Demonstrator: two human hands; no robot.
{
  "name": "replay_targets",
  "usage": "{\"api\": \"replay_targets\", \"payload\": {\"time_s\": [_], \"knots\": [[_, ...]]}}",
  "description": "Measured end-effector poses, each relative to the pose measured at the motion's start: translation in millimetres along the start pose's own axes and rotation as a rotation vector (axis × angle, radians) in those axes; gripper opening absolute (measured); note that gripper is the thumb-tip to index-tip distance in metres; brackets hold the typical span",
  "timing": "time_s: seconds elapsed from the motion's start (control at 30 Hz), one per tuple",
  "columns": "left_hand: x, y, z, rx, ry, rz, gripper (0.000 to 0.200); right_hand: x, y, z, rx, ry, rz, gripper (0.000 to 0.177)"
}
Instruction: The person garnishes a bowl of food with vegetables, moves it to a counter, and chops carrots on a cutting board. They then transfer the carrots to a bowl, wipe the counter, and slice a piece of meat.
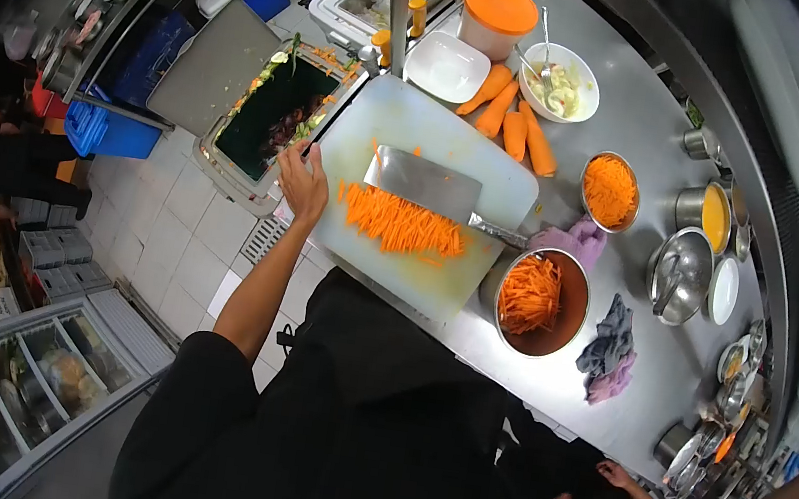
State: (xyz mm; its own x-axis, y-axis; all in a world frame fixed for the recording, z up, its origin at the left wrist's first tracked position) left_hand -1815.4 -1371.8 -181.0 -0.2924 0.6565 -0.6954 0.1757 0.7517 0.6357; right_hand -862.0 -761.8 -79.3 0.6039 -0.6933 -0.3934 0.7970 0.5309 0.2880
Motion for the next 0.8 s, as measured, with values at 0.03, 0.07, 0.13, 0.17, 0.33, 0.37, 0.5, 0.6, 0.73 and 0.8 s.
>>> {"api": "replay_targets", "payload": {"time_s": [0.03, 0.07, 0.13, 0.17, 0.33, 0.37, 0.5, 0.6, 0.73, 0.8], "knots": [[-0.3, 0.2, -1.2, 0.002, -0.004, -0.001, 0.035, -56.8, 4.1, 39.9, 0.143, 0.131, 0.042, 0.024], [-1.4, -0.3, -1.1, 0.009, 0.013, 0.080, 0.032, -133.8, 11.5, 92.5, 0.290, 0.327, 0.070, 0.025], [-6.0, -5.3, 2.3, -0.009, 0.044, 0.152, 0.030, -288.3, -76.5, 238.6, 0.440, 0.789, 0.032, 0.028], [-7.3, -6.2, -2.9, -0.018, 0.051, 0.214, 0.026, -333.9, -140.8, 292.7, 0.348, 1.052, -0.077, 0.029], [-14.9, 13.9, -30.0, 0.234, -0.184, 0.390, 0.018, -255.5, -633.2, 294.9, -0.752, 1.356, -0.305, 0.038], [-12.2, 17.7, -36.6, 0.251, -0.196, 0.402, 0.018, -271.6, -716.3, 299.7, -1.020, 0.912, -0.289, 0.052], [13.0, 37.8, -59.0, 0.707, -0.499, 0.317, 0.025, -259.9, -797.9, 148.6, -0.701, 0.987, 0.180, 0.054], [18.5, 42.1, -72.1, 0.555, -0.559, 0.454, 0.024, -251.0, -817.3, 115.0, -0.606, 0.797, 0.252, 0.055], [5.4, 36.4, -86.0, 0.460, -0.546, 0.557, 0.022, -245.1, -820.9, 92.6, -0.670, 0.921, 0.214, 0.052], [0.2, 27.5, -91.4, 0.443, -0.608, 0.563, 0.021, -247.5, -822.4, 80.0, -0.721, 0.806, 0.147, 0.068]]}}
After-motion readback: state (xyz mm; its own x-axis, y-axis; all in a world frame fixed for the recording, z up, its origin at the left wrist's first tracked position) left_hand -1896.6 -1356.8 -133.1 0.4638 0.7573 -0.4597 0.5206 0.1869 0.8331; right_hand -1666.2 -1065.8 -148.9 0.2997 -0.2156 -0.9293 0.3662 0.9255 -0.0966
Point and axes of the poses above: each hand's wrist, its own z-axis away from the middle knuckle, its own x-axis out of the palm, y = z × x, the point moved 3 cm from there along -z, towards the middle knuckle, and after that the axes turned 6 degrees about x, right-handed, at the moved point
